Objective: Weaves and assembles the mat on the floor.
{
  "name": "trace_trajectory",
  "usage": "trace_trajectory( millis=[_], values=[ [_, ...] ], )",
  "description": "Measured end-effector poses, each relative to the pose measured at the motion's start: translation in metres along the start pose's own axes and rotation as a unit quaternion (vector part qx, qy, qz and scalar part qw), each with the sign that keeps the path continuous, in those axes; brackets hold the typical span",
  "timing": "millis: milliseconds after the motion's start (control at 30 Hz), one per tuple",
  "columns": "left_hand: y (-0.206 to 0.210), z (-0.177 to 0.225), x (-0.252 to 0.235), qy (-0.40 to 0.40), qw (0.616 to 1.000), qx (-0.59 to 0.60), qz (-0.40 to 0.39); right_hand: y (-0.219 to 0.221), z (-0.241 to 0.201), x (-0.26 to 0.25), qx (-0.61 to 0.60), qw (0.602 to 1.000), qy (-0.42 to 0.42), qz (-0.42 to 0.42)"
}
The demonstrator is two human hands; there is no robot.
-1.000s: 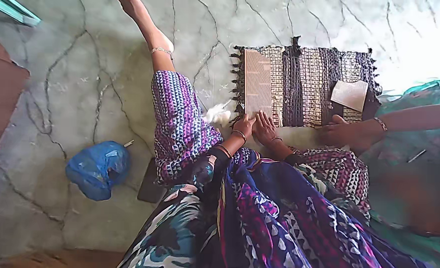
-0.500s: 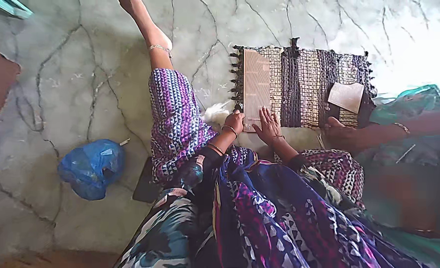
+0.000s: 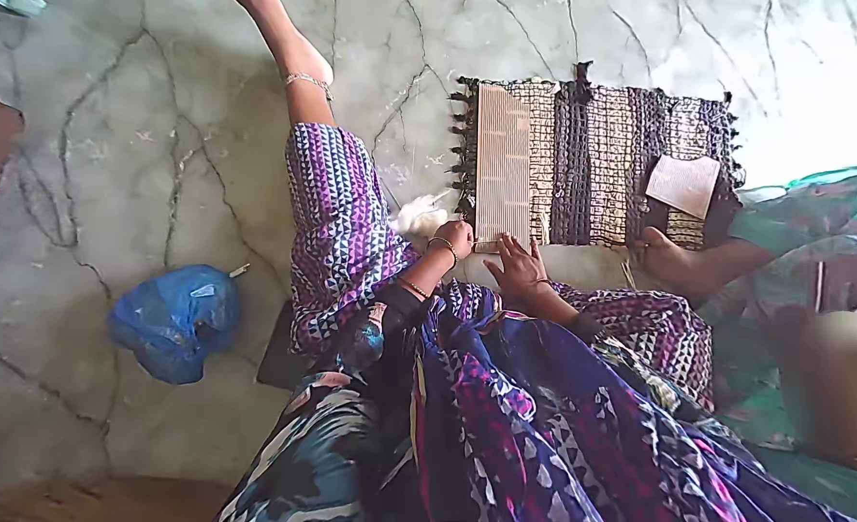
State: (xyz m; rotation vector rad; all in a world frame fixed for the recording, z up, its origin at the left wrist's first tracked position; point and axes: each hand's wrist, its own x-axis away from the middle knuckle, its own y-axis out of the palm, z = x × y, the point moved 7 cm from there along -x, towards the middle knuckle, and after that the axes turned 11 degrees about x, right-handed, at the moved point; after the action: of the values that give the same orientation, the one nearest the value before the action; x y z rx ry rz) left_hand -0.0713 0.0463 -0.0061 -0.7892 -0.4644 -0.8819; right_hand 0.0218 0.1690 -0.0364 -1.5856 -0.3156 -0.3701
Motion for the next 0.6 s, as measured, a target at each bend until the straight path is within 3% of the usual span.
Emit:
trace_trajectory(
  millis=[67, 167, 300, 433, 600],
  values=[
    [-0.006, 0.002, 0.004, 0.008, 0.999, 0.014, 0.034, -0.031, -0.002, -0.006, -0.039, 0.999, 0.031, 0.02],
    [-0.01, 0.0, -0.006, 0.048, 0.994, 0.022, 0.093, -0.036, 0.004, -0.028, -0.049, 0.994, 0.024, 0.094],
    [0.003, -0.017, -0.034, 0.094, 0.987, 0.001, 0.129, -0.01, 0.004, -0.056, -0.033, 0.999, 0.023, 0.014],
    [0.001, -0.006, -0.012, 0.027, 0.998, -0.002, 0.049, -0.001, -0.003, -0.033, -0.038, 0.999, 0.013, -0.011],
    [0.004, 0.002, -0.006, -0.005, 0.999, -0.021, -0.025, -0.012, -0.004, 0.001, 0.008, 0.992, -0.004, -0.122]
  ],
)
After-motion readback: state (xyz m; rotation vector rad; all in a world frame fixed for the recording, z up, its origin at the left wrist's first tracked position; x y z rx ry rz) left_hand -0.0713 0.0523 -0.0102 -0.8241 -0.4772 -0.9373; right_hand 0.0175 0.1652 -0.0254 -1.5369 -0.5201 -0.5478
